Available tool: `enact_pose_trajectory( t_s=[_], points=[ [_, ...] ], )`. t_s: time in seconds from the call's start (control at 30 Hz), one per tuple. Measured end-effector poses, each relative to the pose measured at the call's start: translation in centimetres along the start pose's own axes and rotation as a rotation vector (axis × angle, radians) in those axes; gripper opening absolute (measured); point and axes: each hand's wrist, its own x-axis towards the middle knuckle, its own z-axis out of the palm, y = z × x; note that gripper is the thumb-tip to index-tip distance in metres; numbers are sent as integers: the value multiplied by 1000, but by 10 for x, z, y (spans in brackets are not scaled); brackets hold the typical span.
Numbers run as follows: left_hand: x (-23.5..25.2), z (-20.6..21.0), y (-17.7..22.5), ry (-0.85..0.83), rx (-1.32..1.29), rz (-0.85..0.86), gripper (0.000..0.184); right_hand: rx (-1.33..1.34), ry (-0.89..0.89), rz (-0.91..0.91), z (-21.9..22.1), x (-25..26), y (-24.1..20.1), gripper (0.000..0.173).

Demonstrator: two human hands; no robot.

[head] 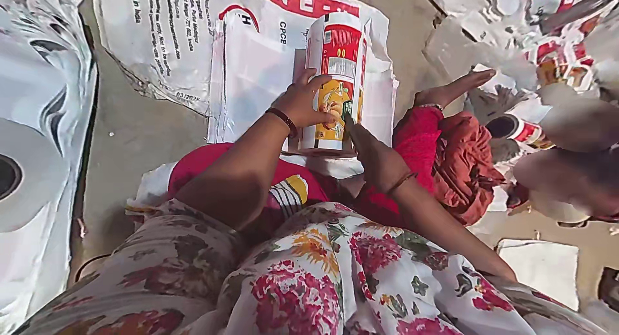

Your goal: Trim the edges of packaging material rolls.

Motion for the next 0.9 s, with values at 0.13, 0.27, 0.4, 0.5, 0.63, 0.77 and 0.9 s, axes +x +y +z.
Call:
enact_pose_trajectory(
  t_s=[0.13, 0.27, 0.4, 0.5, 0.63, 0.77, 0.9],
  points=[
    [-1, 2, -1, 13, 12, 25, 95, -145, -64, 142, 3, -9, -3, 75],
    [-2, 5, 1, 31, 14, 23, 93, -192, -92, 195, 0, -9, -10, 74],
    [-5, 7, 0, 37, 15, 32, 92, -149, -106, 117, -6, -7, -11, 76],
    [-8, 5, 0, 37, 19, 33, 91, -106, -120, 114, -14, -6, -16, 69],
    [-10, 5, 1, 34, 28, 26, 92, -188, -150, 67, -18, -7, -19, 62],
    [-10, 3, 2, 19, 35, 3, 90, -252, -407, -44, -10, -53, -21, 56],
    [-10, 3, 3, 22, 6, -1, 89, -118, -299, -201, -4, -82, -4, 45]
  ],
)
